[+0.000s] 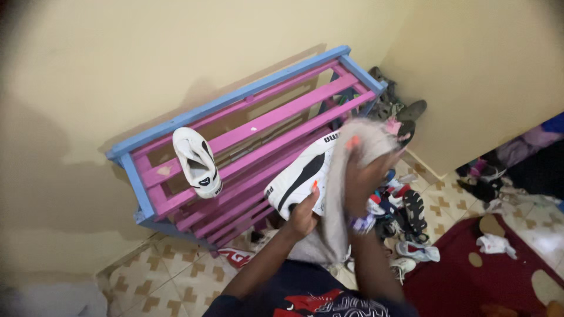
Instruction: The person places socks inside a pair of white sneakers and then positions them onto a colorful wooden shoe rack.
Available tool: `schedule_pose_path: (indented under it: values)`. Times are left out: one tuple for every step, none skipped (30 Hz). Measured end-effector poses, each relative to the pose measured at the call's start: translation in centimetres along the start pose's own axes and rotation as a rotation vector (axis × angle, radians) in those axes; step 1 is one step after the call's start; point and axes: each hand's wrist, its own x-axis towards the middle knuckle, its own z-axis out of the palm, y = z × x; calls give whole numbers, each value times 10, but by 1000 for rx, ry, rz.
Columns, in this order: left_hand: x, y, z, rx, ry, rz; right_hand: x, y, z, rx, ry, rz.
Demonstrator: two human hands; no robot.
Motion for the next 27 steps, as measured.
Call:
schedule_pose_path:
  values:
    - [6,7,-5,-34,10,-39,-39,0,4,20,-104,25]
    - [11,10,-10,-67,19,-78,-86,0,-6,-65,-247,-93]
    - [13,9,-14,-61,10,-66,-116,-1,-13,84,-226,-33]
    - [15,7,-19,-26,13,-66,-114,6,-12,93,-220,-46]
    - [11,7,-24,8,32,-71,-109,9,-9,94,-207,-65]
    - [12,10,-30,14,38,-62,-92,12,-2,77,-181,-97]
    - [2,4,-33,22,34,-100,-76,18,-3,22,-153,-120]
    - [-9,-2,-33,30,30,-137,-50,23,-3,-11,-114,-104]
    - [-14,-9,-30,20,42,-145,-19,27,-1,-29,-68,-79]
    - [-19,-18,-24,225,86,-90,6,28,-4,-7,-47,-12]
    - [-11,-17,-19,441,115,-9,34,25,3,37,-47,23]
    - [-12,-13,-17,442,112,7,49,22,6,68,-65,22]
    - [-18,-2,-17,708,135,-106,50,19,7,73,-96,-18]
    - [-19,5,-17,972,161,-221,44,21,3,262,-268,-49]
    - [-18,5,-16,972,165,-220,24,22,0,109,-270,-437]
    - [-15,5,-17,1151,211,-254,6,24,-2,-51,-267,-822]
    - [-13,2,-18,1318,270,-285,-11,26,-9,32,-338,-883]
    - [-13,1,-20,1307,286,-280,-24,26,-16,152,-391,-827]
    - [-18,2,-24,1315,264,-299,-35,25,-22,201,-405,-801]
    - [-24,1,-27,1324,241,-318,-33,26,-24,196,-391,-769]
    - [-28,5,-30,1329,246,-328,-26,24,-22,197,-363,-715]
    - [-33,9,-31,1511,223,-413,-7,26,-18,151,-274,-579]
    - [-38,9,-32,1688,196,-499,12,27,-18,119,-206,-408]
    - [-44,6,-33,1688,200,-508,22,27,-19,99,-145,-225]
    - [-45,6,-35,1500,279,-397,24,24,-18,154,-155,-165]
    - [-45,4,-38,1310,349,-286,18,19,-19,195,-178,-168]
    - [-35,2,-39,1325,348,-281,9,13,-18,226,-198,-210]
